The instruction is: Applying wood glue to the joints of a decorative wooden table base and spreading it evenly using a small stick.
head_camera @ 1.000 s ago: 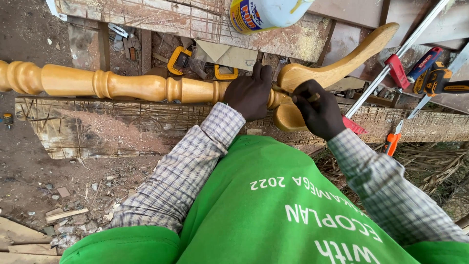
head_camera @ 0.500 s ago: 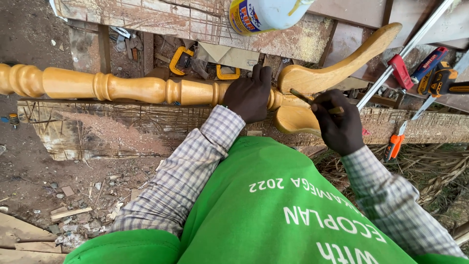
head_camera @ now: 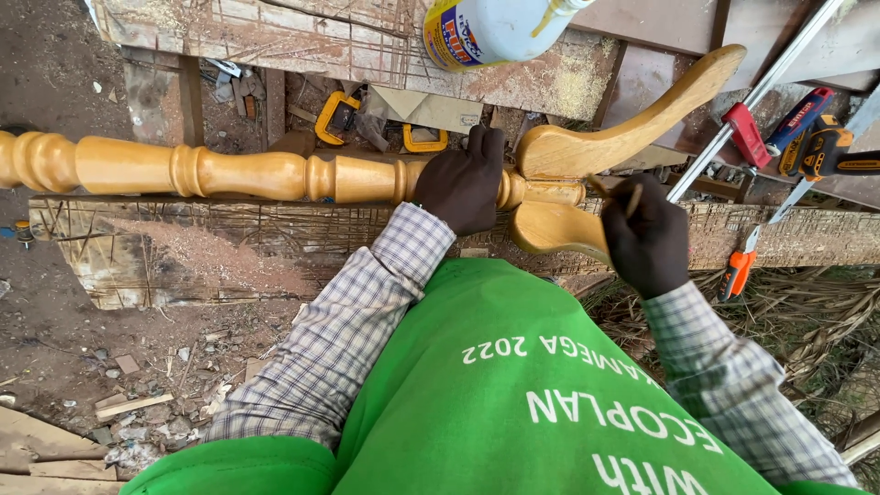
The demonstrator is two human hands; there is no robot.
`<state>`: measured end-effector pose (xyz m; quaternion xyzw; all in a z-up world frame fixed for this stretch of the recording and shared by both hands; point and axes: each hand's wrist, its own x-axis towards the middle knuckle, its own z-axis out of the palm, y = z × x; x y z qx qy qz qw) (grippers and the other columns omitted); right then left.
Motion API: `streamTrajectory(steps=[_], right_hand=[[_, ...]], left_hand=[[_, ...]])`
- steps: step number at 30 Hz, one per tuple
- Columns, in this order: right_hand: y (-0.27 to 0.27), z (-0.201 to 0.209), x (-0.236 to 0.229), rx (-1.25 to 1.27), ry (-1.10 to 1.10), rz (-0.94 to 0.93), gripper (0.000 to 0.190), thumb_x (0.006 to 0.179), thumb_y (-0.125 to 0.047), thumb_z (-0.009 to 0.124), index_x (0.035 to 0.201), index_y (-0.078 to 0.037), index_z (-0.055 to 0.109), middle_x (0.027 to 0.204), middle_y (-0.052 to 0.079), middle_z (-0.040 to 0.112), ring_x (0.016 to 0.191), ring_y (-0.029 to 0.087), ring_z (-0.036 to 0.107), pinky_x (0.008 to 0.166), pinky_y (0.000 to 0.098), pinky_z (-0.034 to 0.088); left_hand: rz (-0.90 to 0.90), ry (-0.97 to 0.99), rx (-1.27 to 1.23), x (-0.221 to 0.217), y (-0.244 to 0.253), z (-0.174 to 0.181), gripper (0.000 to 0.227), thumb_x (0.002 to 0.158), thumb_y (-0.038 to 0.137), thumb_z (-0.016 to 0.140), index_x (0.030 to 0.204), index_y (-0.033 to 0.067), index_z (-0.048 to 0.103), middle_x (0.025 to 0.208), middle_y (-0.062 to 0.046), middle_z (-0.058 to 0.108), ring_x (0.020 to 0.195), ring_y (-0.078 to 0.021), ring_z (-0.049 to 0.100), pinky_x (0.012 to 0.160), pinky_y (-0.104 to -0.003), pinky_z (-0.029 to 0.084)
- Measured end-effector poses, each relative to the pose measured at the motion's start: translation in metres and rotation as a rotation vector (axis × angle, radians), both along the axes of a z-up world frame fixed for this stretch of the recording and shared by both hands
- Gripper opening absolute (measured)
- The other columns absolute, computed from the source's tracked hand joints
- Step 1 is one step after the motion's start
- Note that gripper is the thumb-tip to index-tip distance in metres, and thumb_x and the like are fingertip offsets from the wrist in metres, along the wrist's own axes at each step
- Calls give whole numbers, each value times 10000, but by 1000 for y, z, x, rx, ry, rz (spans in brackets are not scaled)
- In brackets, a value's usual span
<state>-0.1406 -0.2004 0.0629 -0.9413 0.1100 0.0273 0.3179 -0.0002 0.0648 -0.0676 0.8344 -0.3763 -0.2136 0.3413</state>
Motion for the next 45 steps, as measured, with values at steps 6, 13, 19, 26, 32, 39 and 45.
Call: streamTrajectory(steps=[6, 13, 19, 26, 32, 39, 45], right_hand=[[-4, -5, 2, -71, 176, -140, 54, 1111, -86, 771, 1146, -113, 804, 770, 239, 686, 793, 516, 727, 739, 570, 512], [16, -6, 10, -22, 140, -153, 38, 1111, -83, 757, 1132, -108, 777, 754, 220, 662, 792, 477, 737, 718, 513, 514], [54, -5, 17, -4, 75, -93, 33, 1106, -67, 758, 1125, -89, 775, 747, 266, 673, 808, 570, 760, 674, 525, 538], [91, -8, 24, 125, -10, -60, 48, 1146, -50, 738, 1127, -75, 774, 770, 278, 686, 840, 596, 764, 657, 505, 544], [48, 2, 5, 208, -49, -121, 53, 1159, -18, 827, 1135, -57, 800, 901, 153, 689, 908, 269, 719, 865, 416, 550], [-4, -5, -6, 69, 70, -205, 65, 1154, -37, 790, 1149, -94, 822, 826, 176, 681, 833, 302, 719, 791, 448, 516], [-11, 8, 28, 9, 251, -203, 39, 1094, -139, 821, 1127, -150, 838, 809, 143, 689, 826, 325, 709, 801, 465, 508]], left_hand=[[-9, 12, -5, -1, -1, -5, 723, 801, 22, 694, 1493, -27, 489, 1376, -344, 584, 567, -458, 694, 608, -538, 525], [-17, 35, -26, -1, 2, -2, 729, 790, 44, 697, 1482, -4, 470, 1332, -297, 575, 563, -466, 686, 604, -529, 498], [1, -42, -18, -5, -1, -5, 715, 788, 50, 683, 1474, -1, 490, 1290, -270, 594, 551, -436, 680, 597, -505, 504], [-12, 16, 13, -5, -3, -11, 768, 810, 65, 715, 1530, -10, 459, 1383, -309, 586, 634, -494, 729, 650, -554, 548], [-8, 19, 28, -5, -1, -2, 782, 820, 33, 695, 1563, -33, 457, 1436, -355, 592, 649, -473, 744, 659, -553, 556], [-14, 54, -18, 0, 2, 0, 769, 804, 41, 700, 1533, -22, 460, 1377, -327, 585, 635, -494, 730, 680, -562, 565], [-24, 61, -21, -1, 2, -4, 774, 802, 49, 718, 1526, -22, 453, 1367, -323, 577, 648, -523, 731, 665, -573, 556]])
